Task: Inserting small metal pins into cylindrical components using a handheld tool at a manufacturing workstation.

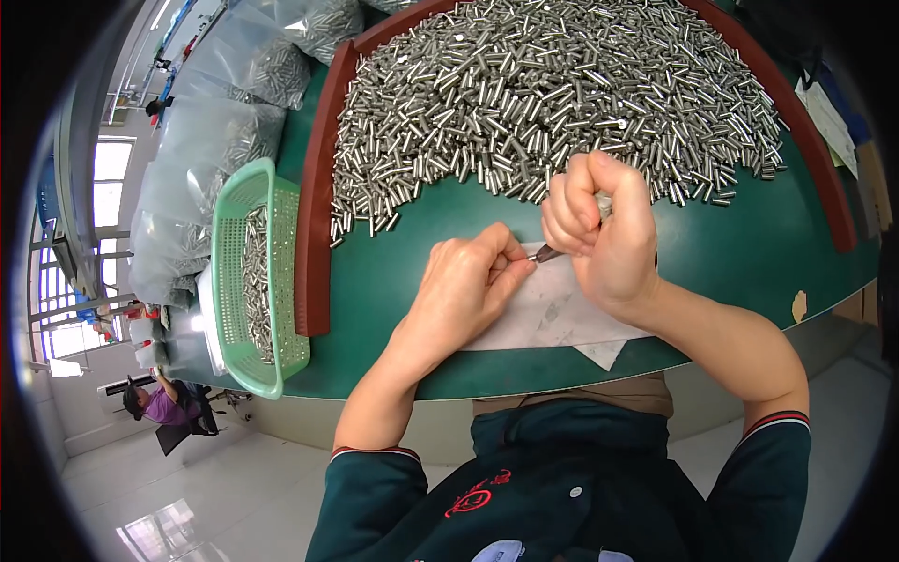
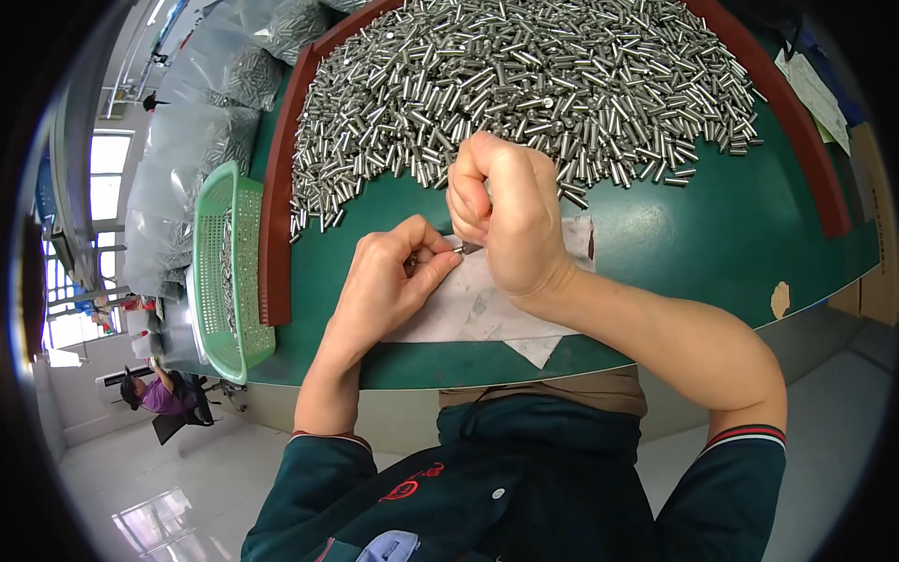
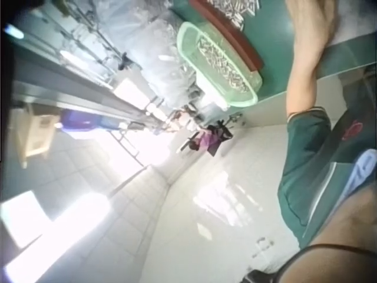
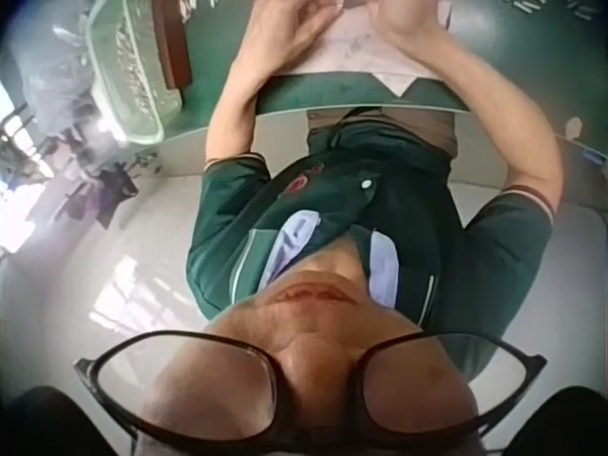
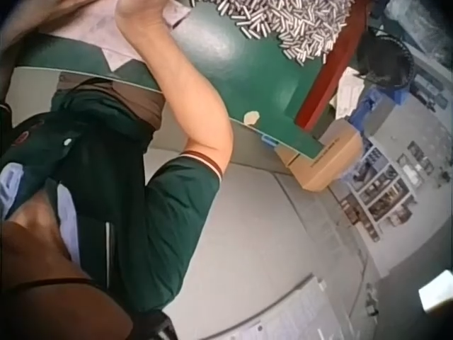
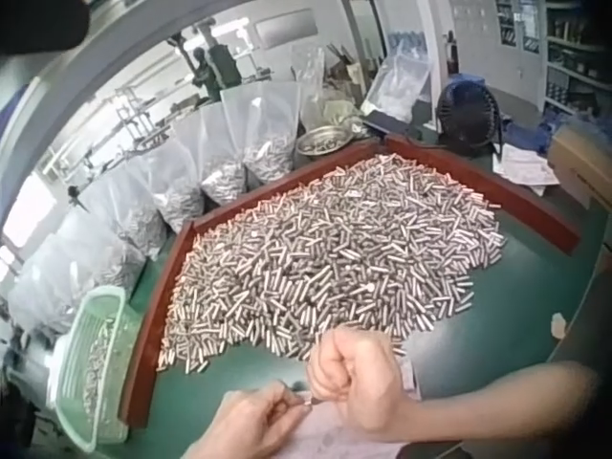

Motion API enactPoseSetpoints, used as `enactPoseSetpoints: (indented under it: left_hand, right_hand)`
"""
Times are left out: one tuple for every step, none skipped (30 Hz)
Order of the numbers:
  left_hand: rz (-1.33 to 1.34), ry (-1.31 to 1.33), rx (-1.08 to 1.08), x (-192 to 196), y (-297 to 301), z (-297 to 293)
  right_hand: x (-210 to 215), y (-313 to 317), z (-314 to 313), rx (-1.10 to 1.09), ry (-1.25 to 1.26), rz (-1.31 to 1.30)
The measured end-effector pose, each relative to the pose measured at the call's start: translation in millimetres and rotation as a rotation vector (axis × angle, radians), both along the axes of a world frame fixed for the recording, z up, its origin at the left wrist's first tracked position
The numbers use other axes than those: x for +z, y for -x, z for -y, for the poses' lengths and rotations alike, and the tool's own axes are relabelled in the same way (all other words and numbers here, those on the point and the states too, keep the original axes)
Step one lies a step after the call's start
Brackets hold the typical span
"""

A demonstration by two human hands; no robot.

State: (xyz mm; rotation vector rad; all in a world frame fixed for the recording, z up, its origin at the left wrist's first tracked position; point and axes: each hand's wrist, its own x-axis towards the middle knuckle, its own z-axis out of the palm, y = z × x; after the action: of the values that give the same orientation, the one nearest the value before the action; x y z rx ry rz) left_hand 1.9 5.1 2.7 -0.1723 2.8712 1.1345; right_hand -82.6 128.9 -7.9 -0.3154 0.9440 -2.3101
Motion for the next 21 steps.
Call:
enactPoseSetpoints:
  left_hand:
    - [-0.004,0.007,0.001,1,-1,0]
    - [-0.011,0.013,0.0,0,0,0]
    - [-0.01,0.011,-0.002,0,0,-1]
    - [-0.01,0.001,0.002,-1,1,-1]
    - [-0.009,-0.007,0.008,0,1,-1]
    - [-0.008,-0.007,0.008,1,0,-1]
    - [-0.007,-0.014,0.014,2,0,-1]
    - [-0.005,-0.024,0.019,2,1,-2]
    - [-0.004,-0.025,0.018,1,1,-1]
    - [0.001,-0.038,0.026,0,2,-1]
    - [0.008,-0.049,0.036,0,1,-1]
    - [0.01,-0.05,0.037,-1,1,0]
    - [0.001,-0.056,0.039,-2,1,0]
    - [-0.01,-0.064,0.039,-3,2,0]
    - [-0.008,-0.066,0.038,-3,2,-1]
    - [-0.006,-0.068,0.042,-4,2,-1]
    - [-0.006,-0.067,0.044,-4,2,-1]
    - [-0.005,-0.067,0.04,-4,3,0]
    - [-0.017,-0.061,0.038,-3,3,0]
    - [-0.027,-0.053,0.044,-3,2,-1]
    - [-0.025,-0.053,0.047,-3,1,-1]
  right_hand:
    - [0,0,0,-0.009,0.031,0.018]
    - [0,0,-1,-0.013,0.027,0.01]
    - [0,0,-1,-0.015,0.026,0.011]
    - [0,0,-1,-0.016,0.025,0.01]
    - [0,0,-1,-0.015,0.027,0.01]
    - [0,-1,-1,-0.015,0.027,0.012]
    - [0,-1,-1,-0.013,0.03,0.015]
    - [-1,-1,0,-0.012,0.032,0.017]
    - [-1,-1,0,-0.014,0.031,0.019]
    - [-1,-2,0,-0.008,-0.005,-0.01]
    - [-1,-3,0,-0.001,-0.039,-0.037]
    - [-1,-4,0,0.0,-0.04,-0.034]
    - [-2,-6,1,0.0,-0.049,-0.057]
    - [-2,-7,1,-0.001,-0.061,-0.081]
    - [-1,-8,1,-0.003,-0.064,-0.078]
    - [1,-10,1,-0.041,-0.068,-0.105]
    - [2,-11,2,-0.083,-0.069,-0.132]
    - [2,-9,1,-0.087,-0.069,-0.132]
    - [2,-6,1,-0.062,-0.042,-0.071]
    - [2,-5,0,-0.03,-0.013,-0.008]
    - [2,-3,0,-0.037,0.009,-0.008]
